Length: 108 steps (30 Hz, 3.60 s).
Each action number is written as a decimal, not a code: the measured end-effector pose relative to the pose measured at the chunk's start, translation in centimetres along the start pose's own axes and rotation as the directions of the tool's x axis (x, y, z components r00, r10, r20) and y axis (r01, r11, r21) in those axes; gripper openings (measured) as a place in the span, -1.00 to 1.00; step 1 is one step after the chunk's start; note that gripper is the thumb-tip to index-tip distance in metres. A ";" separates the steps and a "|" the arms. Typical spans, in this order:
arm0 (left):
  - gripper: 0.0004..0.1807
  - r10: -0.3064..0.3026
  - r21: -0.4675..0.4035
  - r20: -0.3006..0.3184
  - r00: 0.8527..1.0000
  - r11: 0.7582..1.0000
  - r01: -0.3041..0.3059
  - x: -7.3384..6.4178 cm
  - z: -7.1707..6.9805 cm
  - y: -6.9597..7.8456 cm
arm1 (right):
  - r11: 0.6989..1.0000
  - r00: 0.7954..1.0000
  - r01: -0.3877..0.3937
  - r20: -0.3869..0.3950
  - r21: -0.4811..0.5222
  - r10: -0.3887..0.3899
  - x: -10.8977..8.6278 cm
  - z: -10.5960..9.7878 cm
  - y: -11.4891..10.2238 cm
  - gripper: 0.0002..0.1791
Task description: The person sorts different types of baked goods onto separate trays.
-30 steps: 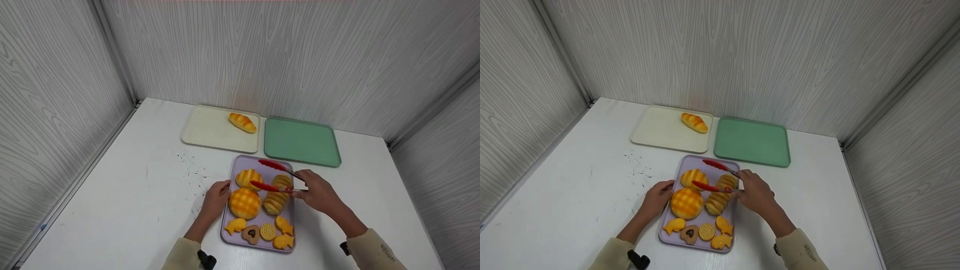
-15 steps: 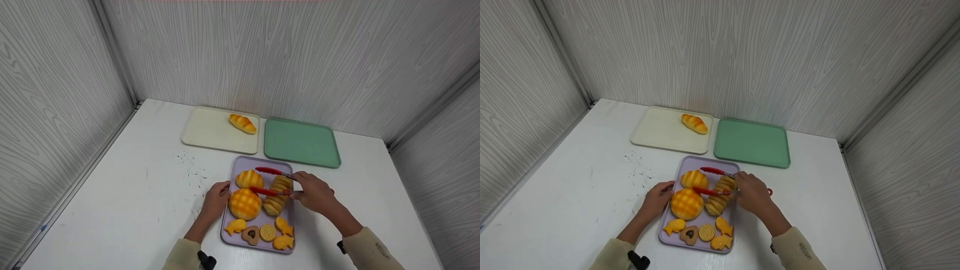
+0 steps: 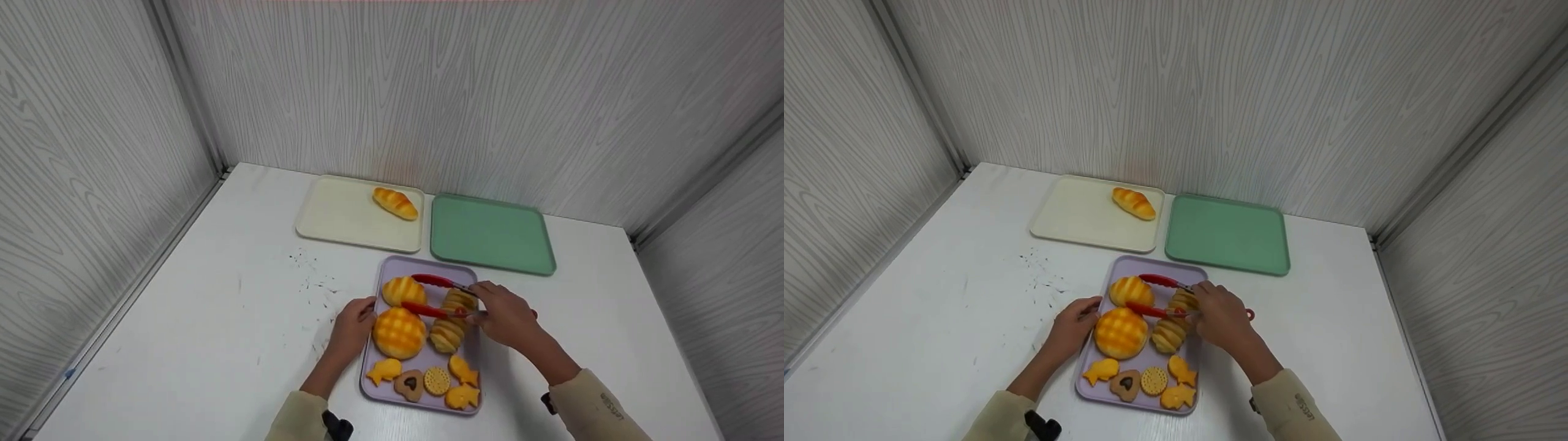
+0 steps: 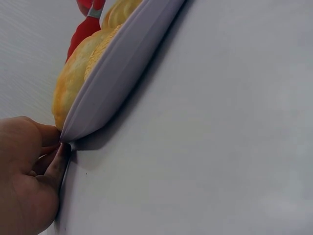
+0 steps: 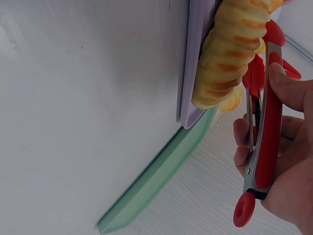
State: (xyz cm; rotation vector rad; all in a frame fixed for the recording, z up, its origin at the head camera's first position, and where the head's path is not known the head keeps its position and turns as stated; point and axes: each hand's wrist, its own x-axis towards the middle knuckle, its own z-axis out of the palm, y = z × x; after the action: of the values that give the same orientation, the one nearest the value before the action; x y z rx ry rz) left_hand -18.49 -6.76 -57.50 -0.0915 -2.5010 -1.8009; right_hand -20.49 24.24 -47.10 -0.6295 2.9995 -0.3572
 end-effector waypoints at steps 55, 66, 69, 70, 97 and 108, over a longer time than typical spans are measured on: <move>-0.60 -0.014 -0.003 -0.003 1.000 1.000 0.014 -0.2 -0.1 0.0 | 0.968 0.984 -0.065 -0.144 0.242 0.102 12.7 1.6 -7.4 -0.46; -0.62 -0.006 0.031 -0.014 1.000 0.999 0.006 -0.3 -0.2 0.1 | 0.952 0.976 -0.097 -0.162 0.291 0.148 17.5 3.0 -9.1 -0.44; -0.61 0.013 0.022 0.002 1.000 1.000 -0.013 -0.4 -0.1 0.1 | 0.943 0.969 -0.111 -0.179 0.312 0.173 18.1 3.7 -9.0 -0.45; -0.61 0.020 0.018 0.003 1.000 1.000 -0.020 -0.4 -0.1 0.0 | 0.940 0.967 -0.113 -0.183 0.321 0.178 18.3 3.9 -9.0 -0.45; -0.62 0.026 0.011 -0.004 1.000 1.000 -0.026 -0.4 -0.2 -0.3 | 0.926 0.958 -0.231 -0.097 0.298 0.270 22.2 4.6 -10.1 -0.39; -0.62 -0.010 -0.006 -0.021 1.000 1.000 0.010 -1.3 -0.9 -0.1 | 0.934 0.954 -0.257 -0.087 0.247 0.286 23.8 5.8 -12.5 -0.37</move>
State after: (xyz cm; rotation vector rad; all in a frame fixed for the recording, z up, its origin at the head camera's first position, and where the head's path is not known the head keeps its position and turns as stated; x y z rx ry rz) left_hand -17.15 -7.65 -57.43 -0.0601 -2.4863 -1.8036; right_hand -36.86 2.29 -49.97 -0.1736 3.0316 -0.7376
